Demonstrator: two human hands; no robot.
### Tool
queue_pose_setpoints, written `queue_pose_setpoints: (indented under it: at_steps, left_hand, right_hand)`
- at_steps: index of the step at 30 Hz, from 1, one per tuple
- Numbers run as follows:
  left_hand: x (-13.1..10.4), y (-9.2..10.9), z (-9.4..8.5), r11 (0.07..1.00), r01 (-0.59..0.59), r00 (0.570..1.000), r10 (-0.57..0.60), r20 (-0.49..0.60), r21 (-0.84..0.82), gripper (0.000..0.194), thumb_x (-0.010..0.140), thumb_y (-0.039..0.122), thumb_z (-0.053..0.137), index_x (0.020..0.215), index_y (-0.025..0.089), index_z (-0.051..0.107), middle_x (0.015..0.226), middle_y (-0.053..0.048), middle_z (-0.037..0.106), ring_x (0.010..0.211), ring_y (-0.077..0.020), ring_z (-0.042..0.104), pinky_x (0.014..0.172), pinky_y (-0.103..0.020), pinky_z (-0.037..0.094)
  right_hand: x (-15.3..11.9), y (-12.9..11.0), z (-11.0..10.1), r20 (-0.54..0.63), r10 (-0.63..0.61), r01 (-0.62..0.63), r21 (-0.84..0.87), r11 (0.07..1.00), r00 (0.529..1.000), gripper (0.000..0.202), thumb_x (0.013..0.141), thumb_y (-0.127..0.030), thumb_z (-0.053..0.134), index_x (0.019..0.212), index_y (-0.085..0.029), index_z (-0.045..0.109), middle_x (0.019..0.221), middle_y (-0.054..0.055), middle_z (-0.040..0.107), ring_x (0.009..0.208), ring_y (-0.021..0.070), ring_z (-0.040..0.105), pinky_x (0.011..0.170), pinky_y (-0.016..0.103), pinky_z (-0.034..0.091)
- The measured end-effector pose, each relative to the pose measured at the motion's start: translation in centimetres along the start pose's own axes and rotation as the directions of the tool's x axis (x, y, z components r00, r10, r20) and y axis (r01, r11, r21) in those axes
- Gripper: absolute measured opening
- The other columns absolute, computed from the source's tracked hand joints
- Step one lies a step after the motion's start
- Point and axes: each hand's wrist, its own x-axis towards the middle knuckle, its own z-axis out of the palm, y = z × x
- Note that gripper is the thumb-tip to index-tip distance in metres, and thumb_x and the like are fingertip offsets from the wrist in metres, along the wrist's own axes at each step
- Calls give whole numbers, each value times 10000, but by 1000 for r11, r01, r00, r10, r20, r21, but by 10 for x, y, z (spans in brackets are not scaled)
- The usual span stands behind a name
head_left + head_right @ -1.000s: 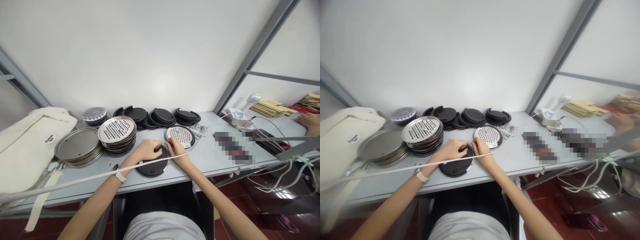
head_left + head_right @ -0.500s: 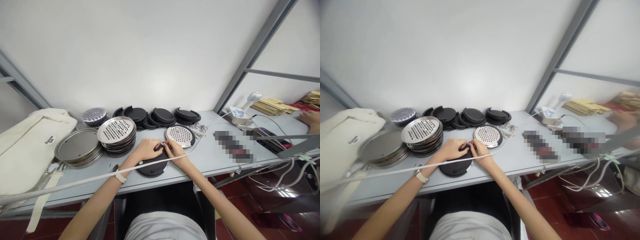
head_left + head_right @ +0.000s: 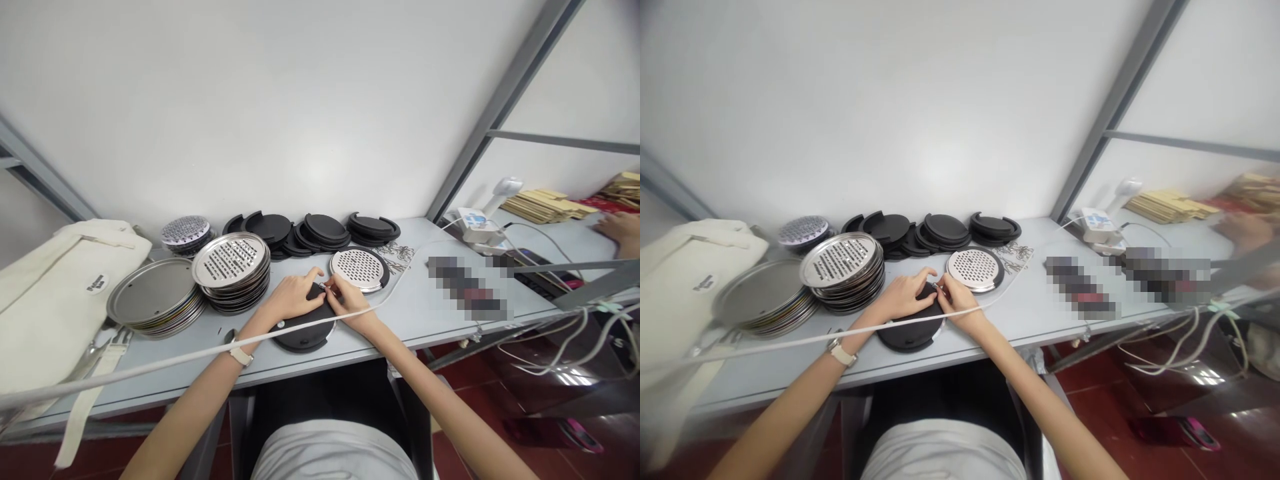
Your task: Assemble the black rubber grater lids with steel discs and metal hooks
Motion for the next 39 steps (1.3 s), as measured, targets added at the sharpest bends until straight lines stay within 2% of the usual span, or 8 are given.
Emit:
queue_pose_setpoints:
  at_steps: [7,13,18,25,29,39]
  left_hand:
    - [-2,0,-1,997,-75,997,75,14,31,226,875,344,440,1055,219,498,771,-15,647,691,-207,617,575,-266,355]
    - [-1,-1,1,996,-85,996,85,-7,42,209,867,360,452,1007,214,505,735,-9,638,654,-200,603,559,-261,344]
    - [-1,-2,2,993,-108,994,109,-26,41,185,871,346,451,997,222,505,709,5,628,636,-187,596,551,-258,331]
    - [-2,-2,3,993,-112,993,113,-37,38,200,882,362,442,1010,221,502,684,12,613,619,-178,587,559,-255,338]
    - [-2,-2,2,993,-99,994,102,-41,57,198,879,363,450,1001,211,485,679,13,616,624,-183,598,551,-258,334]
    - [-2,-1,2,993,-76,996,79,-29,94,218,874,366,451,1028,214,472,720,1,640,674,-204,628,567,-267,354]
  right_hand:
    - [0,-1,-1,-9,-3,3,-12,1000,1000,34,871,-223,409,848,-202,424,714,-8,499,630,137,493,611,254,389]
    - [1,-2,0,-53,4,-2,27,1000,999,46,857,-220,425,825,-207,395,698,-18,476,600,125,481,575,238,375]
    - [0,-2,1,-59,12,-14,-37,999,998,99,863,-256,426,784,-210,387,627,-38,430,543,120,449,537,236,339]
    - [-2,-8,-1,-41,54,-58,-117,991,998,99,871,-249,418,782,-210,397,648,-29,454,550,121,460,536,231,336]
    - [-2,-8,-2,-12,22,-23,-108,994,1000,53,879,-233,409,837,-205,425,669,-20,476,576,128,477,555,231,352]
    - [0,-1,2,-27,-14,12,-98,995,1000,115,918,-228,358,825,-207,423,722,8,496,644,152,505,616,259,382]
